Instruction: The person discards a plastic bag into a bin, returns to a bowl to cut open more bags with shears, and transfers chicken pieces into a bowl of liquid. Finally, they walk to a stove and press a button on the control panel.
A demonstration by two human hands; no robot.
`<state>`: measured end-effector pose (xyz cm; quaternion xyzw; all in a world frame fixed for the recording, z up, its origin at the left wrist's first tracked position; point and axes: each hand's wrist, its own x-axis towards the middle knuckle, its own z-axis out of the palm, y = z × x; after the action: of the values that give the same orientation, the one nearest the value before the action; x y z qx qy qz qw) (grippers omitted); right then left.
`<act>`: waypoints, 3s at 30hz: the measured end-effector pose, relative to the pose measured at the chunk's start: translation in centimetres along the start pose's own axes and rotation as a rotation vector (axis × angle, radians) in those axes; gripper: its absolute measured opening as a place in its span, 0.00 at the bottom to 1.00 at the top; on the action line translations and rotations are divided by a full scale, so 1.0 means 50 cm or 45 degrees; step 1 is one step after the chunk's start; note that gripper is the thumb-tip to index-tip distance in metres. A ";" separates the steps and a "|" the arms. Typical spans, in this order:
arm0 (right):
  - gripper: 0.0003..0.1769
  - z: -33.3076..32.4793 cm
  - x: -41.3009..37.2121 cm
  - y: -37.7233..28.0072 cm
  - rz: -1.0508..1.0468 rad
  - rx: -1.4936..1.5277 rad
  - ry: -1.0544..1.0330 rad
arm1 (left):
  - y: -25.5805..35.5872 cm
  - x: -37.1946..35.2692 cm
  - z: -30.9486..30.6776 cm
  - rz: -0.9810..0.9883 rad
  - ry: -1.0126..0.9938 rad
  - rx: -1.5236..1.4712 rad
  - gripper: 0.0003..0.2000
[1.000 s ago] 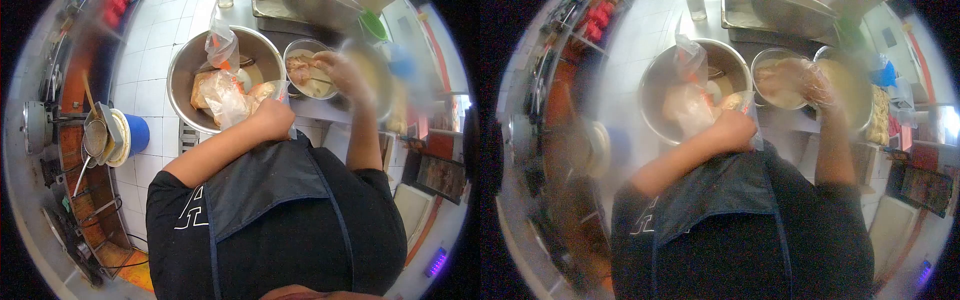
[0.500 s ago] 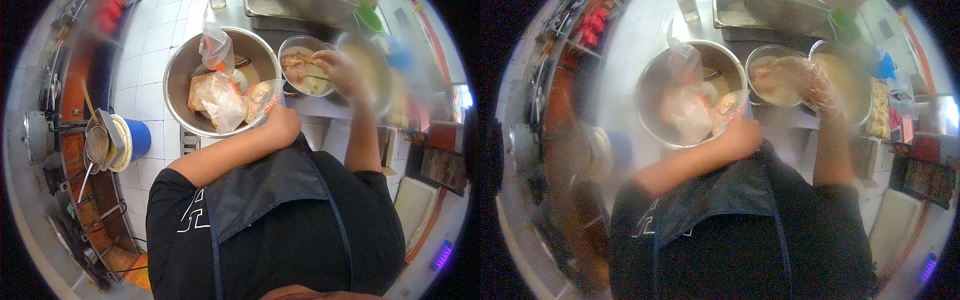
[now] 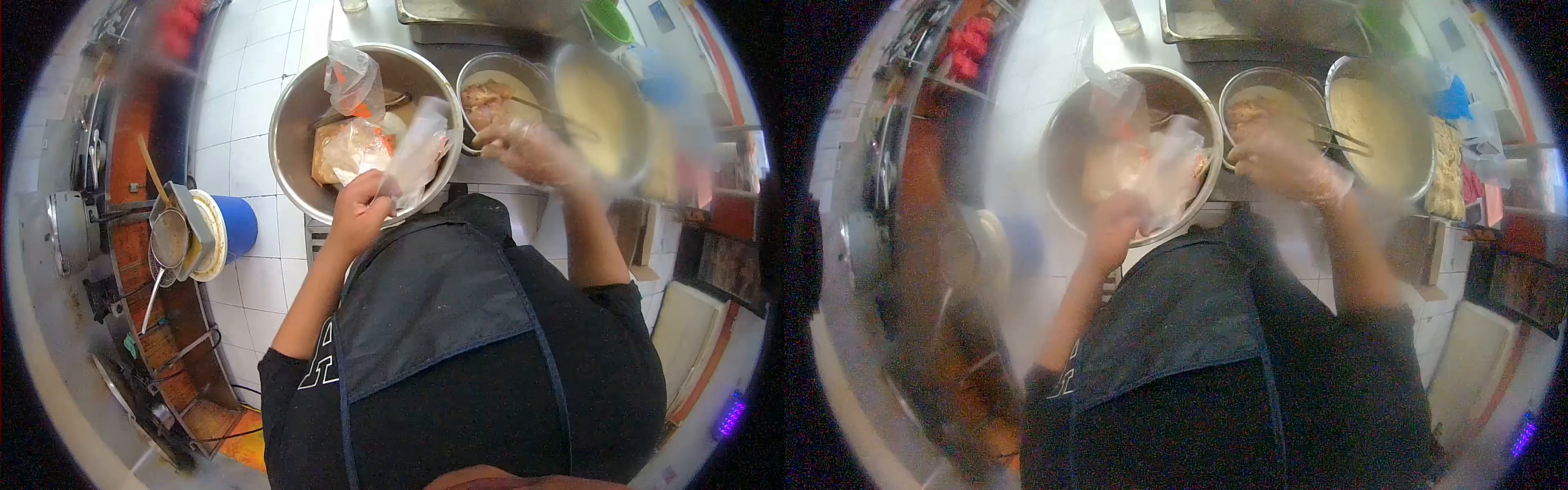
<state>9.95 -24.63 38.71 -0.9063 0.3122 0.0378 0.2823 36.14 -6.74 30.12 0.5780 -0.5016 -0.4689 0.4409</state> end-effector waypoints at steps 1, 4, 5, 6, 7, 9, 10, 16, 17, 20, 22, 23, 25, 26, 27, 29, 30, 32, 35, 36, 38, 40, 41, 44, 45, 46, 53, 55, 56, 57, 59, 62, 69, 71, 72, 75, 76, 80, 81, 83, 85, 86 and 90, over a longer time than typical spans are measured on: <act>0.15 0.017 0.005 -0.003 -0.005 -0.005 0.002 | -0.004 -0.012 0.001 0.005 0.006 0.001 0.10; 0.15 0.077 0.018 -0.011 -0.168 -0.027 0.165 | -0.004 -0.039 0.005 -0.153 0.141 -0.233 0.10; 0.15 0.081 0.026 -0.016 -0.177 -0.035 0.162 | 0.000 -0.042 0.010 -0.180 0.176 -0.277 0.10; 0.14 0.083 0.033 -0.022 -0.247 0.019 0.187 | 0.003 -0.045 0.015 -0.205 0.212 -0.321 0.10; 0.14 0.087 0.040 -0.026 -0.319 0.075 0.210 | 0.005 -0.046 0.017 -0.201 0.226 -0.324 0.10; 0.15 0.107 0.056 -0.015 -0.325 -0.029 0.167 | 0.008 -0.045 0.018 -0.054 0.194 -0.286 0.10; 0.15 0.113 0.064 -0.011 -0.318 -0.129 0.131 | 0.009 -0.046 0.018 -0.046 0.204 -0.286 0.10; 0.13 0.136 0.077 -0.016 -0.423 -0.322 0.166 | -0.004 -0.045 0.017 -0.044 0.230 -0.314 0.09; 0.12 0.140 0.080 -0.021 -0.406 -0.349 0.154 | -0.009 -0.045 0.017 -0.035 0.241 -0.297 0.09; 0.11 0.172 0.095 -0.009 -0.320 -0.360 0.061 | -0.017 -0.044 0.015 -0.020 0.225 -0.251 0.09; 0.11 0.194 0.109 0.002 -0.299 -0.312 0.089 | -0.024 -0.039 0.009 0.008 0.207 -0.213 0.08; 0.11 0.199 0.111 0.006 -0.274 -0.246 0.103 | -0.034 -0.038 0.008 0.067 0.183 -0.113 0.08; 0.11 0.165 0.102 -0.041 -0.329 -0.369 0.194 | -0.036 -0.037 0.004 0.155 0.174 -0.004 0.08; 0.11 0.157 0.104 -0.051 -0.256 -0.431 0.117 | -0.032 -0.038 0.001 0.094 0.135 -0.048 0.08; 0.12 0.150 0.105 -0.059 -0.179 -0.491 0.040 | -0.031 -0.039 -0.001 0.030 0.095 -0.093 0.09; 0.12 0.136 0.106 -0.070 -0.192 -0.570 0.085 | -0.033 -0.037 -0.009 0.097 0.114 -0.057 0.10; 0.12 0.131 0.106 -0.076 -0.196 -0.632 0.111 | -0.031 -0.038 -0.013 0.085 0.118 -0.028 0.10; 0.14 0.149 0.108 -0.061 -0.242 -0.544 0.217 | -0.037 -0.039 -0.025 0.064 0.129 0.064 0.10; 0.16 0.174 0.139 -0.039 -0.491 -0.823 0.619 | -0.042 -0.039 -0.034 0.155 0.184 0.171 0.11; 0.22 0.178 0.141 -0.047 -0.341 -0.917 0.452 | -0.045 -0.038 -0.034 0.151 0.200 0.156 0.11; 0.27 0.180 0.157 -0.059 -0.219 -0.997 0.284 | -0.058 -0.040 -0.035 0.173 0.207 0.147 0.11; 0.37 0.173 0.170 -0.068 -0.112 -1.044 0.010 | -0.059 -0.039 -0.031 0.242 0.215 0.150 0.12; 0.37 0.166 0.175 -0.070 -0.118 -1.055 0.026 | -0.063 -0.039 -0.028 0.259 0.225 0.156 0.12; 0.41 0.099 0.172 -0.135 -0.105 -1.030 -0.432 | -0.077 -0.037 -0.021 0.199 0.173 0.113 0.12; 0.41 0.105 0.180 -0.132 -0.110 -1.037 -0.419 | -0.081 -0.036 -0.020 0.210 0.181 0.120 0.12; 0.40 0.126 0.192 -0.123 -0.083 -1.133 -0.426 | -0.085 -0.035 -0.021 0.187 0.190 0.045 0.12; 0.33 0.158 0.207 -0.085 -0.090 -1.009 -0.461 | -0.086 -0.042 -0.015 0.174 0.196 0.136 0.13; 0.35 0.175 0.242 -0.053 -0.103 -1.050 -0.736 | -0.080 -0.040 -0.016 0.178 0.215 0.140 0.13; 0.36 0.195 0.259 -0.028 -0.128 -1.089 -0.823 | -0.086 -0.038 -0.016 0.206 0.213 0.123 0.13; 0.36 0.196 0.256 -0.031 -0.124 -1.069 -0.829 | -0.091 -0.035 -0.017 0.193 0.196 0.126 0.13; 0.36 0.176 0.245 -0.072 -0.118 -1.049 -0.771 | -0.103 -0.031 -0.017 0.282 0.267 0.153 0.15; 0.27 0.112 0.209 -0.143 -0.194 -0.905 -0.567 | -0.117 -0.029 -0.020 0.259 0.301 0.172 0.15; 0.15 0.136 0.189 -0.049 -0.227 -1.080 -0.293 | -0.117 -0.027 -0.023 0.125 0.261 0.061 0.13; 0.13 0.131 0.168 -0.034 -0.198 -1.039 -0.091 | -0.129 -0.020 -0.029 0.169 0.281 0.021 0.13; 0.13 0.122 0.164 -0.030 -0.211 -0.951 -0.112 | -0.127 -0.019 -0.028 0.182 0.269 0.003 0.13; 0.13 0.093 0.144 -0.047 -0.128 -0.884 -0.139 | -0.121 -0.017 -0.026 0.149 0.285 0.001 0.13; 0.12 0.078 0.137 -0.057 -0.023 -0.909 -0.140 | -0.113 -0.018 -0.028 0.136 0.292 -0.001 0.13; 0.15 0.012 0.106 0.015 -0.210 -0.144 0.201 | -0.122 -0.022 -0.029 0.106 0.298 -0.033 0.13; 0.16 0.000 0.101 0.033 -0.285 -0.046 0.309 | -0.130 -0.023 -0.028 0.088 0.315 -0.067 0.13; 0.16 -0.046 0.069 0.011 0.002 0.330 0.227 | -0.133 -0.023 -0.026 0.078 0.318 -0.083 0.13; 0.17 -0.063 0.054 0.006 0.156 -0.022 0.252 | -0.129 -0.024 -0.026 0.108 0.327 -0.010 0.13; 0.17 -0.069 0.050 -0.003 0.233 -0.140 0.229 | -0.127 -0.024 -0.026 0.103 0.333 -0.013 0.13; 0.19 -0.030 0.050 -0.007 0.037 -0.386 0.229 | -0.113 -0.023 -0.028 0.159 0.326 0.023 0.12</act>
<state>12.00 -26.56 39.52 -0.9336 0.3401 0.0073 0.1126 38.37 -4.91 24.94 0.6047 -0.4806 -0.3583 0.5244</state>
